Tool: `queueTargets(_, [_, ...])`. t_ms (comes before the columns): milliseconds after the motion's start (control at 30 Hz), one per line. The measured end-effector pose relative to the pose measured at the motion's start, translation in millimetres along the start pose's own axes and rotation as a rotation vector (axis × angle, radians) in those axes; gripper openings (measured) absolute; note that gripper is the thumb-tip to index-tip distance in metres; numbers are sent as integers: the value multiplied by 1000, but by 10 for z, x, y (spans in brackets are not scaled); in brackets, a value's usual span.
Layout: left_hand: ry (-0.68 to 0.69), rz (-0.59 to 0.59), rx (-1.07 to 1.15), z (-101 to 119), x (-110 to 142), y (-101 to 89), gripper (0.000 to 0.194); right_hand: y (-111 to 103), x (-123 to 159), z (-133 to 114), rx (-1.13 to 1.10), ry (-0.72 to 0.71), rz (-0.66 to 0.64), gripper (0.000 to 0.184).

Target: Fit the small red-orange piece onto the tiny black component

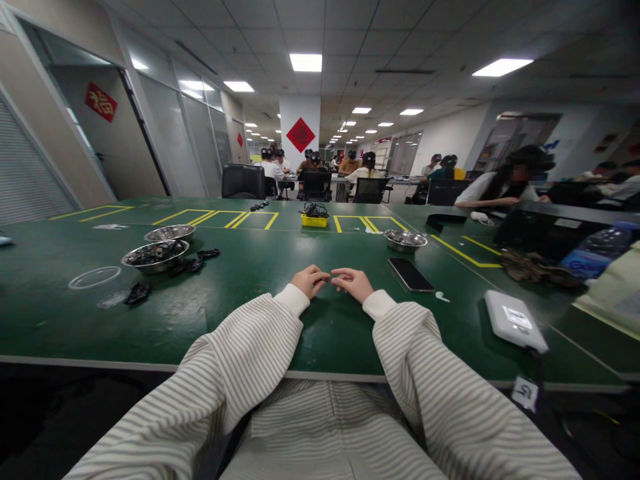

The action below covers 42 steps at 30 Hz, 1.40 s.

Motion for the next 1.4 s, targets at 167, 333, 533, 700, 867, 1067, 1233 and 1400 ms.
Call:
queueTargets(167, [-394, -140, -277, -376, 66, -189, 21, -14, -35, 55, -31, 38, -6, 29])
queueTargets(333, [-732, -154, -418, -807, 314, -485, 19, -20, -37, 65, -72, 66, -15, 28])
queueTargets(533, [-845, -180, -437, -1017, 480, -509, 22, -55, -60, 106, -132, 90, 1, 35])
queueTargets(700, [-460, -174, -294, -615, 203, -235, 32, -50, -78, 135, -159, 105, 4, 36])
queueTargets(867, [-157, -250, -163, -103, -53, 172, 30, -18, -84, 137, -168, 117, 1, 34])
queueTargets(1067, [-263, -207, -225, -174, -41, 113, 29, -9, -84, 132, -169, 132, -5, 33])
queueTargets(1233, [-646, -92, -391, -721, 212, -244, 25, -19, -85, 136, -171, 142, -7, 32])
queueTargets(1400, [-665, -109, -282, -1107, 316, -323, 30, -25, -90, 156, -168, 145, -11, 32])
Point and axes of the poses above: each hand's wrist, its own x-axis away from the middle knuckle, its own y-axis out of the palm, z = x × y, the point moved 6 cm from there along -x, towards the middle knuckle, and after that the axes turned 7 degrees about y, right-handed, at the moved point
